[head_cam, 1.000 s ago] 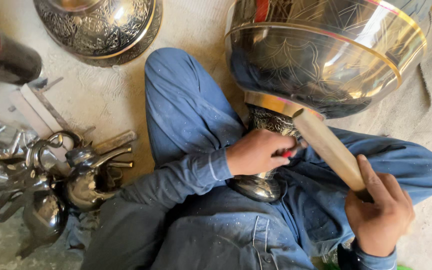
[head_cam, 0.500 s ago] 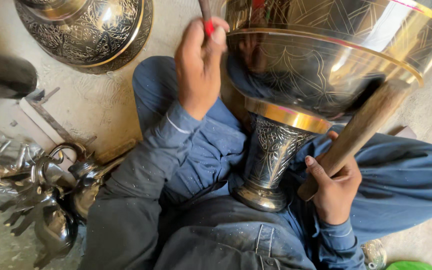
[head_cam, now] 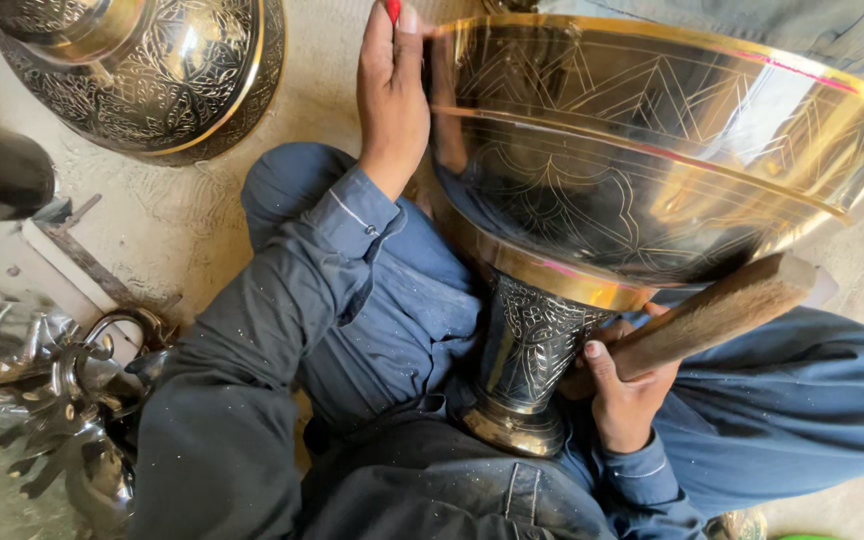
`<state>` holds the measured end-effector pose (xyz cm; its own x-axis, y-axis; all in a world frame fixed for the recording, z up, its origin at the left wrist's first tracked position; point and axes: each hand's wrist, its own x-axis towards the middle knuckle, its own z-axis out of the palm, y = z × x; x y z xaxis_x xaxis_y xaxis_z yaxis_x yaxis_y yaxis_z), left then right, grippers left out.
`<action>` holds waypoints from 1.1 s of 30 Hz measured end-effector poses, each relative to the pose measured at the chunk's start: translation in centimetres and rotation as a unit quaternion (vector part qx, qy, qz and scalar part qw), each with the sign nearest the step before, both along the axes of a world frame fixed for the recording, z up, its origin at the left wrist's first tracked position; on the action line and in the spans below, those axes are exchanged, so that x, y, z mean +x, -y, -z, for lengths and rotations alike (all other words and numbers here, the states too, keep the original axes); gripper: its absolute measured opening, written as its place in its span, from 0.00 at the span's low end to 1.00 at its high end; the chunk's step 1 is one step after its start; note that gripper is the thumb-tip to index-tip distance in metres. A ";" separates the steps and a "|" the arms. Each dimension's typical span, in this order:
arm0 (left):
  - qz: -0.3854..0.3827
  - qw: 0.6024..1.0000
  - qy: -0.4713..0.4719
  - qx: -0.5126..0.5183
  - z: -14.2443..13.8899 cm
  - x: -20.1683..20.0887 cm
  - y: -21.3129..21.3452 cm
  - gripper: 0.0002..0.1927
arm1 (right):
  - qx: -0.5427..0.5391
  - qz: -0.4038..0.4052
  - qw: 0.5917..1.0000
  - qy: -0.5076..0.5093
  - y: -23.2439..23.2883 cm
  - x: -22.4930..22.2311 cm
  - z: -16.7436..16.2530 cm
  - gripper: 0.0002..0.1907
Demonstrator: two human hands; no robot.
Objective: The person sits on the floor and uses a hammer and chisel to engrave a decorative pattern onto the neck of a large metal vase. They repeatedly strike the chisel to create fine lines and details.
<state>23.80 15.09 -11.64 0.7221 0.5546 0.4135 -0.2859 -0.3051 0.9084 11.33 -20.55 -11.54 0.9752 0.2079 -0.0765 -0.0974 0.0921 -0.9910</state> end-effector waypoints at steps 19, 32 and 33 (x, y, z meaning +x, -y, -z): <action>-0.062 0.985 0.055 0.152 -7.3 -4.2 7.2 0.13 | 0.075 0.049 0.996 0.021 -0.7 -4.0 2.3 0.35; -0.056 0.976 0.140 0.155 -10.5 -11.3 9.7 0.07 | 0.044 0.014 0.999 0.027 1.5 -5.6 -0.2 0.31; -0.048 0.971 0.138 0.189 -10.6 -13.4 10.3 0.07 | 0.024 0.010 0.998 0.059 1.8 -5.9 -0.6 0.28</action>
